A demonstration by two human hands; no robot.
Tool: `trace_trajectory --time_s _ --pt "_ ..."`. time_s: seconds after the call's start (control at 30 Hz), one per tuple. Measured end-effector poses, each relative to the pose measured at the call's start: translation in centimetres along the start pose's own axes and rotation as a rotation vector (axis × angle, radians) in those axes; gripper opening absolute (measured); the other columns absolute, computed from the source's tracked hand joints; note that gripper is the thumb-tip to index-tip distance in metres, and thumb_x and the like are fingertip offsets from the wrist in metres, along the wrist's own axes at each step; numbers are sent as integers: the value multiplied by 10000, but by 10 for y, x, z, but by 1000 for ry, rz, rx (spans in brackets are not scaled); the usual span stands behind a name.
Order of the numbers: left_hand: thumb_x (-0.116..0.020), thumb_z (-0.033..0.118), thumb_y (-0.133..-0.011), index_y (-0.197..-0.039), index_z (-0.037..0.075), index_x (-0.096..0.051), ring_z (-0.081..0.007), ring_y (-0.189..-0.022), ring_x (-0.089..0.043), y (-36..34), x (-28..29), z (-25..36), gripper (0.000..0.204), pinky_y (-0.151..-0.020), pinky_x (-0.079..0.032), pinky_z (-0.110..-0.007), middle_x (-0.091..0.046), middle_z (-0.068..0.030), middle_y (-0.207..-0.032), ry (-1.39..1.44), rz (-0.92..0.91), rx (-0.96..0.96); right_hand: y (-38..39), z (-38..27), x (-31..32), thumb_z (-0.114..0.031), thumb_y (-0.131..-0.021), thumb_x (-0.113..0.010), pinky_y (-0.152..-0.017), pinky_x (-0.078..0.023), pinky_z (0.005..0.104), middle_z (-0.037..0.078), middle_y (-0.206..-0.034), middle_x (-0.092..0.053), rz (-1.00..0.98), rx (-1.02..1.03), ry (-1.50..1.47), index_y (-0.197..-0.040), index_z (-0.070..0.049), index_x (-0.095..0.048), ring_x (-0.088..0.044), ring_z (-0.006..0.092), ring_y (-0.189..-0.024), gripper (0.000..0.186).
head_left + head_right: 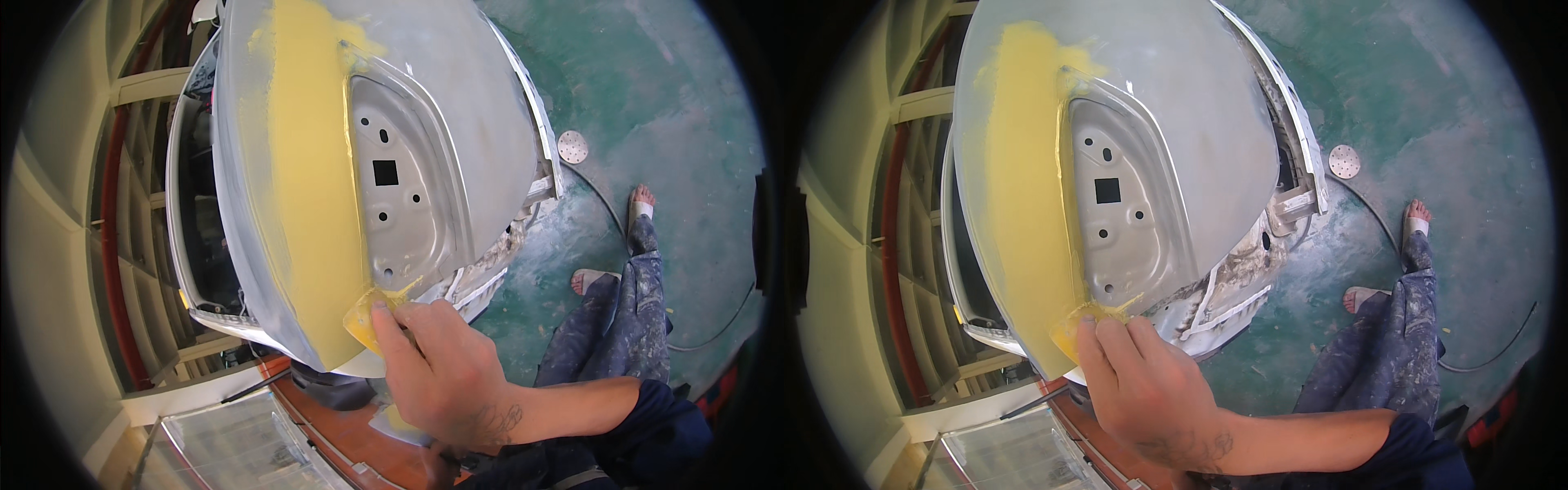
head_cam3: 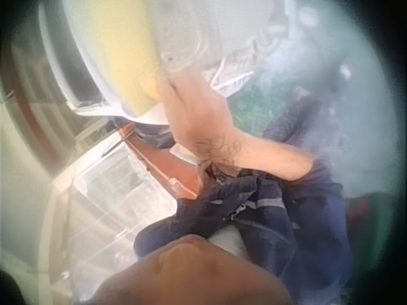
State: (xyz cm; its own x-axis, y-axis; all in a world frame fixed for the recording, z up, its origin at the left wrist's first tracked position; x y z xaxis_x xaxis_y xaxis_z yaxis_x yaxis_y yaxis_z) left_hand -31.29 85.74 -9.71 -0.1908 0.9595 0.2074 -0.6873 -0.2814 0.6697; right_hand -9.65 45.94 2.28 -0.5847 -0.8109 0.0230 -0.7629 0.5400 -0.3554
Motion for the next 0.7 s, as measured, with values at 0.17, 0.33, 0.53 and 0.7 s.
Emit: trace_trajectory --time_s 0.17,0.33,0.53,0.7 --pt "-587 121 -881 -1058 5 -545 -217 -493 -499 16 1 9 216 -448 -441 -332 -487 -72 -624 18 -8 -4 36 -20 -7 24 -741 -670 -614 -527 318 85 -941 -627 -147 -79 -15 -1147 50 -676 -615 227 -770 408" --pt "-588 123 -890 -1055 9 -541 -217 -489 -505 16 0 21 206 -443 -448 -329 -480 -66 -613 25 -32 -16 57 -23 -1 42 -741 -667 -667 -538 319 79 -957 -636 -254 -166 -85 -1151 -4 -706 -620 226 -808 415" --pt "-591 124 -900 -1051 13 -537 -216 -483 -511 21 1 42 195 -437 -456 -326 -473 -59 -599 4 -55 -47 15 26 38 62 -774 -658 -719 -523 339 128 -1020 -622 121 -98 -209 -1205 20 -676 -606 278 -828 433" --pt "-593 126 -909 -1047 16 -534 -216 -478 -516 24 14 36 186 -432 -464 -324 -467 -52 -588 4 -73 -86 -57 83 34 75 -841 -649 -736 -522 339 134 -1063 -655 392 -83 -464 -1225 -15 -697 -644 251 -865 397"
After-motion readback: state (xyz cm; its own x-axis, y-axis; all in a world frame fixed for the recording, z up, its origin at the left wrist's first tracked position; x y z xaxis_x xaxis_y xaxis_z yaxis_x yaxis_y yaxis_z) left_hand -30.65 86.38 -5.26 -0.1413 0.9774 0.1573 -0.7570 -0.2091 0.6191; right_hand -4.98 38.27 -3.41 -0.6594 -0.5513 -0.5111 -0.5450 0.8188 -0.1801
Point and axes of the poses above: each hand's wrist, its own y-axis away from the middle knuckle, its own x-axis out of the back of the hand, z = x × y, the point moved 7 cm from there along -y, towards the middle knuckle
